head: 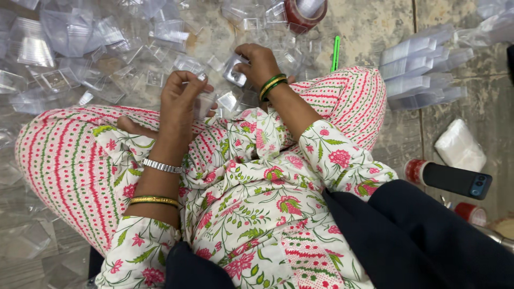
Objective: The person sits cross-legged on the floor and nests clear plastic cups one at a time, picking loose cups from piles around them and pressing each cup into a growing stack held on their lap, occasionally turning cups to orient them before nesting.
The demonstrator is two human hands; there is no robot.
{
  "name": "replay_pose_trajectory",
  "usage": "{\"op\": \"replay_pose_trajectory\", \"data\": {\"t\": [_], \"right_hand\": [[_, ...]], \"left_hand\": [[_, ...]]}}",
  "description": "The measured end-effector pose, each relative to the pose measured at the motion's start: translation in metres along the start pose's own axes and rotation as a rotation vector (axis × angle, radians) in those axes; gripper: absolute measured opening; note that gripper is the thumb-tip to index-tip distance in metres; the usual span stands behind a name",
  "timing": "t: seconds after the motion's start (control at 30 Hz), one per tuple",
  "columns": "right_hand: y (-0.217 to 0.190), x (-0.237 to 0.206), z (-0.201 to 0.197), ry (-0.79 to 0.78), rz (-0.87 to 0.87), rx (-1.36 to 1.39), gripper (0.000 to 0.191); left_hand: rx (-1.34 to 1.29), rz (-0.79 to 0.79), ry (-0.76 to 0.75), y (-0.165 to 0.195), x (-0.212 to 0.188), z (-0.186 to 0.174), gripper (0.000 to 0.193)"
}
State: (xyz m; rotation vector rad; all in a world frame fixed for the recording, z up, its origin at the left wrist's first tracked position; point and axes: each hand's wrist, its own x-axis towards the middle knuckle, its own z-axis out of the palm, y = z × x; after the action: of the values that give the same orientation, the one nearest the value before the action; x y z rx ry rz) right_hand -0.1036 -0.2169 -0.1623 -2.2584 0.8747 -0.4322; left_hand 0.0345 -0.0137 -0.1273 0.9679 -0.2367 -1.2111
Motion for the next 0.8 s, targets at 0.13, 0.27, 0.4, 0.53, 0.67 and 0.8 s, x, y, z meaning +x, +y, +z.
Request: {"op": "replay_pose_trajectory", "data": {"t": [0.13,0.27,0.4,0.53,0.67,0.8], "right_hand": [[-0.003,-0.001,-0.006,0.259,-0.058,0.062,0.021],[-0.006,-0.020,-0.014,0.127,-0.092,-0.061,0.024],[-0.012,-0.024,-0.011,-0.047,-0.189,-0.284,0.035],[-0.015,-0.019,-0.007,-0.056,-0.100,-0.265,0.031],[-0.011,-0.021,-0.004,-0.078,-0.121,-0.289,0.028],[-0.008,-0.017,0.003,-0.187,-0.041,-0.380,0.030]], "left_hand": [[0.056,-0.002,0.067,0.000,0.002,0.001,0.016],[0.062,0.001,0.095,-0.006,0.005,-0.002,0.017],[0.143,0.046,0.064,-0.016,0.011,-0.005,0.023],[0.437,0.259,0.063,-0.021,0.013,-0.007,0.027],[0.464,0.145,0.104,-0.017,0.011,-0.005,0.031],[0.499,0.114,0.070,-0.011,0.007,-0.001,0.036]]}}
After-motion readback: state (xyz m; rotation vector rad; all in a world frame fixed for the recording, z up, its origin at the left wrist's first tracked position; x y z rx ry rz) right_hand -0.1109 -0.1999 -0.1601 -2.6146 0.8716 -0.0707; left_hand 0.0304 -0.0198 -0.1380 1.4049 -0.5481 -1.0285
